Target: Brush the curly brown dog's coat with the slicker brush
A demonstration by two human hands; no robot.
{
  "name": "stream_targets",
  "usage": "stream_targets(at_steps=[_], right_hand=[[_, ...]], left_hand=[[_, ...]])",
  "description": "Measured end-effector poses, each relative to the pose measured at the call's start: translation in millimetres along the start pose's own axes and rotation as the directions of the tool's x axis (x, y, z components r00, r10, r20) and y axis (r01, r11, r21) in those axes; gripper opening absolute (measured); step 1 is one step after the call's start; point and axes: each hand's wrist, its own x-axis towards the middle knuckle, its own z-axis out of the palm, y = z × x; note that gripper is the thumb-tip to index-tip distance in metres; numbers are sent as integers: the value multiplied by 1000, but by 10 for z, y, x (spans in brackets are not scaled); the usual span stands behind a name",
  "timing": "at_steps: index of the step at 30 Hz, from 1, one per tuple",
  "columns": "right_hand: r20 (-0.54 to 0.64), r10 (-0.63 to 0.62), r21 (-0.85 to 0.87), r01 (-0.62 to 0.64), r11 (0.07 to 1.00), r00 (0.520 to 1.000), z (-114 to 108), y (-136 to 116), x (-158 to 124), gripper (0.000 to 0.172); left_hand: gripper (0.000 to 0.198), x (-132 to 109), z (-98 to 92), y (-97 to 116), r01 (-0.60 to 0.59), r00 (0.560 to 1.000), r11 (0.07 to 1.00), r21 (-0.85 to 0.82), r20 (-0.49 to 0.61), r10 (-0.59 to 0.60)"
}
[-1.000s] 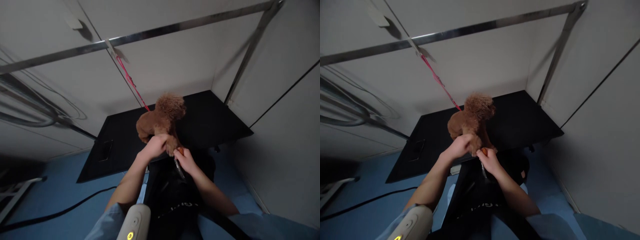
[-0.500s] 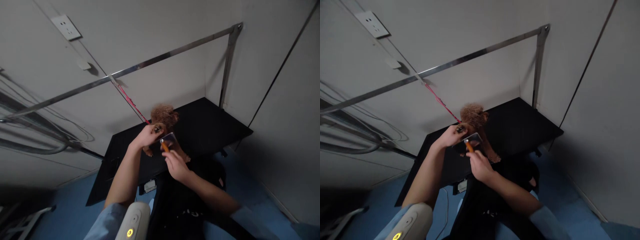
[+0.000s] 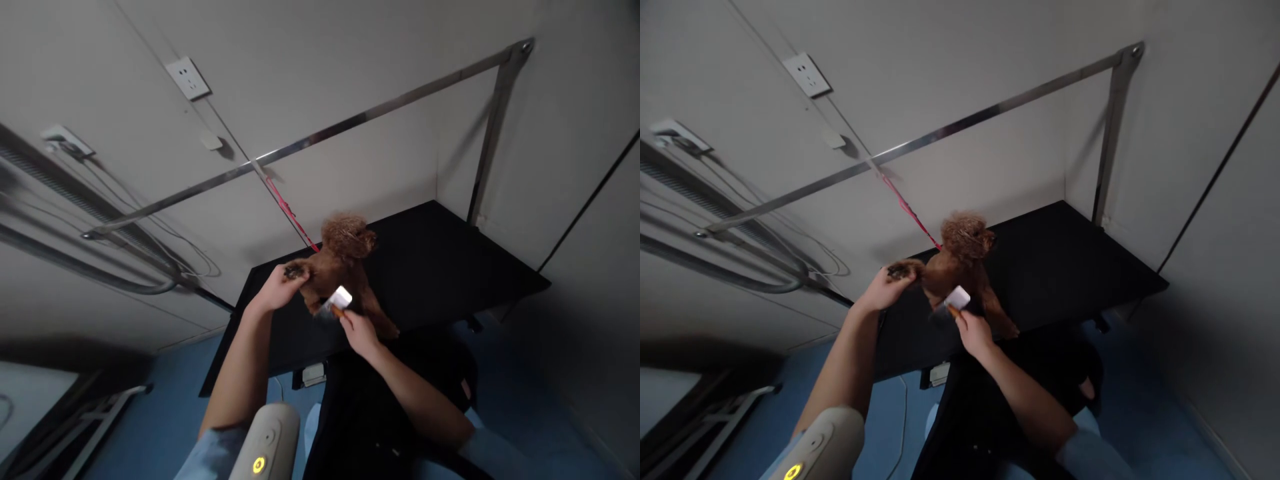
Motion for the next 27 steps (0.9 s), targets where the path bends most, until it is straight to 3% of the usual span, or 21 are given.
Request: stream_targets(at_steps=[2, 4, 6, 10, 12, 16, 21, 25, 27], right_hand=[[54, -57, 42, 55, 998, 997, -14, -67, 4, 29], [5, -213, 59, 212, 976, 977, -78, -140, 73, 31], [-28, -274, -35, 273, 961, 961, -178, -159, 188, 32], [34, -11, -294, 21, 956, 999, -327, -43, 293, 29], [34, 5, -289, 5, 957, 999, -334, -50, 275, 29], [-20, -249, -112, 245, 963, 968, -230, -211, 264, 33], [83, -1, -105, 10, 994, 997, -122, -233, 212, 30], [-48, -217, 49, 219, 974, 975, -134, -293, 214, 32], [-29, -177, 67, 178, 982, 984, -130, -317, 211, 31]], left_hand=[[38, -67, -20, -44, 13, 998, 998, -59, -54, -16], [37, -121, -24, -86, -3, 995, 996, -90, -103, -6], [38, -151, -30, -126, -21, 988, 994, -109, -157, 4], [43, -167, -75, -191, -18, 972, 990, -137, -234, -15], [41, -164, -98, -198, -35, 975, 995, -97, -222, 13], [35, -144, -129, -164, -114, 987, 993, -16, -120, 111], [35, -149, -185, -124, -76, 994, 997, 7, -78, 76], [31, -145, -205, -47, -126, 991, 989, 79, -32, 129], [31, -125, -209, 4, -143, 989, 985, 92, -19, 145]])
